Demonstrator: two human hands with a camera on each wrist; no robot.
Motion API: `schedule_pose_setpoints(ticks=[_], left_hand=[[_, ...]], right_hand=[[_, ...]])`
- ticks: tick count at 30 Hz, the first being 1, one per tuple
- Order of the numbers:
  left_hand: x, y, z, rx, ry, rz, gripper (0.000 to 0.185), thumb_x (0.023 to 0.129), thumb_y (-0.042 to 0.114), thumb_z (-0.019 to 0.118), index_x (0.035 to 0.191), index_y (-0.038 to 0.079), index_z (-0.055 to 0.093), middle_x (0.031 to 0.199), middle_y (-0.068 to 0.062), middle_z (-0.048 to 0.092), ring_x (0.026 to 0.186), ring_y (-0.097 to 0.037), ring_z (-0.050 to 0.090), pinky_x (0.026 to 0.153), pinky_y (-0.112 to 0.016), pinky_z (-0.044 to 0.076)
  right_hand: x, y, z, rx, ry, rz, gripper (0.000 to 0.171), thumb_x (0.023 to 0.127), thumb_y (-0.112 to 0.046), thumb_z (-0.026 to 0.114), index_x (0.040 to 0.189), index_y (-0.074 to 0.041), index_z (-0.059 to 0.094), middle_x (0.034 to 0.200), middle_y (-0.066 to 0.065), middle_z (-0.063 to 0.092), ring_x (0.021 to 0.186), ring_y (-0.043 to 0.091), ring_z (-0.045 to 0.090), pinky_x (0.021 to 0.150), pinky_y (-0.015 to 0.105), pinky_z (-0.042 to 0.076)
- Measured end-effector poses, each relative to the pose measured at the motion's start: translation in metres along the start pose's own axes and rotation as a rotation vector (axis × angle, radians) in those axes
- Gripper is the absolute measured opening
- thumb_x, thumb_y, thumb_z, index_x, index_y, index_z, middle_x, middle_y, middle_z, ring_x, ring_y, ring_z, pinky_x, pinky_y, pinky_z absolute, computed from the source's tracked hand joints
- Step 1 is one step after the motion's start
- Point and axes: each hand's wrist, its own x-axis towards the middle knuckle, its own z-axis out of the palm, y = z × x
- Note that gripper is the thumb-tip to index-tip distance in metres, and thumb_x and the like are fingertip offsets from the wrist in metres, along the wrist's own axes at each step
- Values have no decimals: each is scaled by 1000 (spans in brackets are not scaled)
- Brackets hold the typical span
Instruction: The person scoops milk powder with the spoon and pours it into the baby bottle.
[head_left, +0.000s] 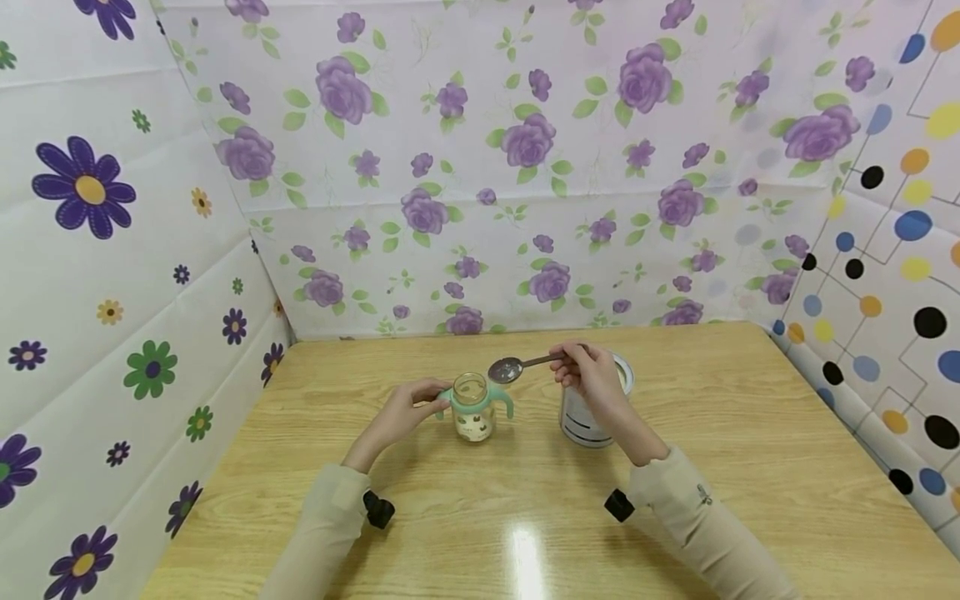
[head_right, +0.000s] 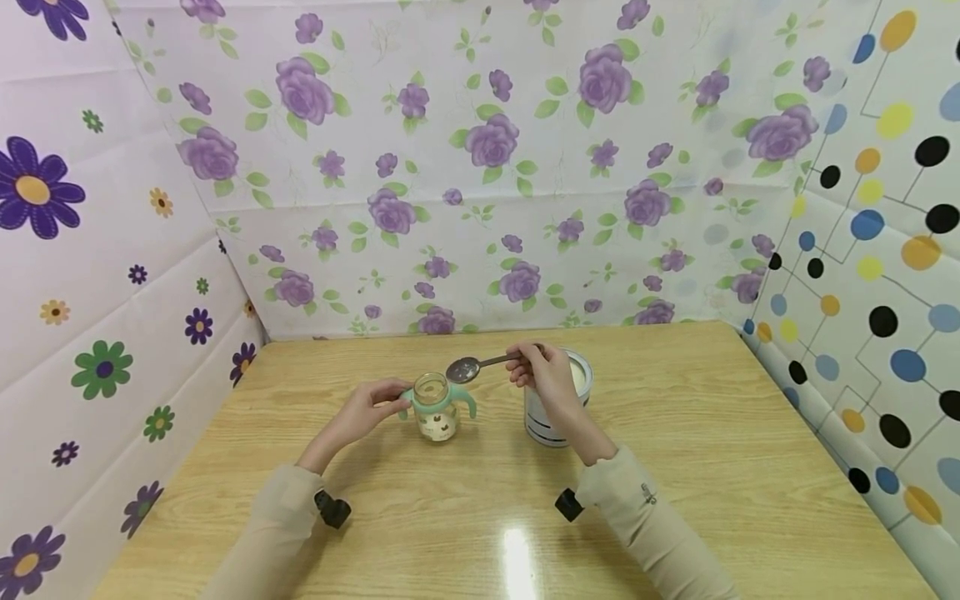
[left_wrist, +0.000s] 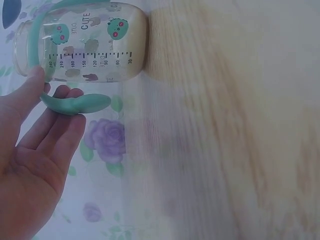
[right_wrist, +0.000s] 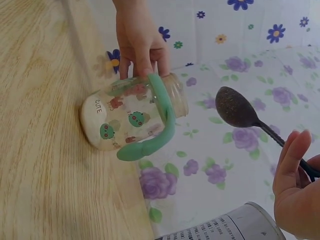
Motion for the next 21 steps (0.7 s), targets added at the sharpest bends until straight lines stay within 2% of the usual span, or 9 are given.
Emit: schedule_pose_setpoints(ticks=[5,14,21], left_hand=[[0,0,0,-5,-8,-2,34,97,13,59,131,8,60,121,-17,66,115,-35,61,94,-48,53],[-1,0,-2,-14,-2,-10,32,94,25,63,126,20,64,118,-7,68,111,-26,63,91,-41,55],[-1,0,-2,-8,-3,-4,32,94,26,63,125,21,64,117,-5,69,110,-25,63,91,-40,55]], right_hand=[[-1,-2,0,-1,-10,-14,32,105,-19,42,106,8,59,72,-1,65,58,6,59,52,14,50],[-2,-6,-1,17,6,-37,30,105,-16,39,102,6,59,72,0,65,57,6,58,51,13,49],[-3,-7,-2,13,23,-41,28,105,-16,39,96,-1,62,72,-1,64,57,6,58,50,14,48]])
